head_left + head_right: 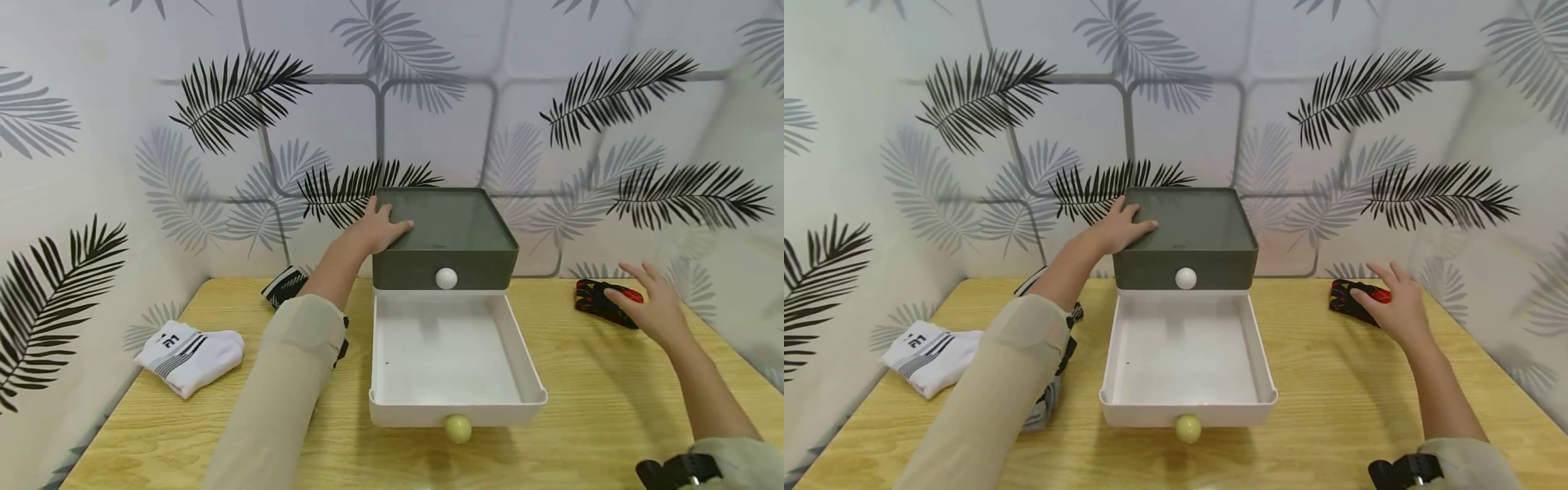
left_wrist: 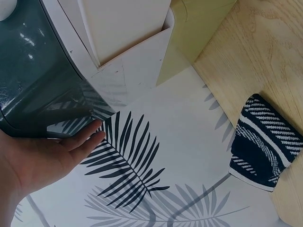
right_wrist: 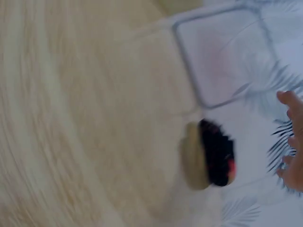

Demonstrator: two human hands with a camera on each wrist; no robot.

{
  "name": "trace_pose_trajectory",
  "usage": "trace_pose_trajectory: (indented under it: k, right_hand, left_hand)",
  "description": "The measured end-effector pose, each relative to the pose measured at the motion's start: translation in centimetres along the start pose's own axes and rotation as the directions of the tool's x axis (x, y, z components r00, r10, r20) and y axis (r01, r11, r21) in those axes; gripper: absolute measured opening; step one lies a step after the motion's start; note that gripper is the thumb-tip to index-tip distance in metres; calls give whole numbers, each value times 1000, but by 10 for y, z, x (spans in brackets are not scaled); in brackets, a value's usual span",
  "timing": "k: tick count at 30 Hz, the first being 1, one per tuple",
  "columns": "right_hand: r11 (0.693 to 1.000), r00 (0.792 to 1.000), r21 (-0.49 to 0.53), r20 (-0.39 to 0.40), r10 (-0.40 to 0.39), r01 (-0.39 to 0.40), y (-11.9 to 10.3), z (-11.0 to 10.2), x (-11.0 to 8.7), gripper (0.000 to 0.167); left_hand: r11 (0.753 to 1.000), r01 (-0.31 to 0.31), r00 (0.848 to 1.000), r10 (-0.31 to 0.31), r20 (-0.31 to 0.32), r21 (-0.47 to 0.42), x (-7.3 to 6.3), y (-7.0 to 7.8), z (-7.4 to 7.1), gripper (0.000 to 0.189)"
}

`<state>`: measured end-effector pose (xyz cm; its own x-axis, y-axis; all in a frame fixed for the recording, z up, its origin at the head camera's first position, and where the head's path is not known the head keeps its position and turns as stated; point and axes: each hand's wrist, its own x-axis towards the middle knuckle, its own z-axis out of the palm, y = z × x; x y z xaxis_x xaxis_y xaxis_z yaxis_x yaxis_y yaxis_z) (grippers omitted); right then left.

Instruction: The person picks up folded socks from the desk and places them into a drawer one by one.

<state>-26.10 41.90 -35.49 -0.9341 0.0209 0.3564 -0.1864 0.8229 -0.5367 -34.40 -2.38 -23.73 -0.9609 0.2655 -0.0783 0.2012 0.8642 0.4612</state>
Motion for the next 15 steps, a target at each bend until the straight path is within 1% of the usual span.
trace_pose_trajectory:
  k: [2, 4, 5, 7, 10, 12, 15]
  right_hand:
    - [988, 996, -155, 75, 40, -28, 22, 10, 4, 73]
    - [963, 983, -265, 160, 89, -44, 40, 20, 7, 80]
    - [952, 972, -300, 203, 115, -50, 46, 23, 8, 83]
    - [941, 946, -332, 278, 167, -69, 54, 28, 9, 87]
    - [938, 921, -342, 345, 181, -56, 57, 35, 9, 88]
    - [939, 913, -342, 366, 180, -48, 56, 39, 8, 88]
    - [935, 913, -353, 370, 171, -32, 51, 45, 10, 88]
  left_hand:
    - [1000, -2, 1000, 2, 1, 3, 1, 0, 0, 71]
    - [1000, 0, 1000, 0, 4, 3, 2, 0, 0, 71]
    - [1000, 2, 1000, -2, 7, 2, 2, 0, 0, 72]
    - [1000, 5, 1000, -5, 8, 2, 2, 0, 0, 72]
    - [1000, 6, 1000, -6, 9, -7, 0, 0, 1, 72]
    - [1000, 1, 1000, -1, 3, -8, 0, 0, 2, 72]
    - [1000, -3, 1000, 2, -7, -7, 1, -2, 0, 72]
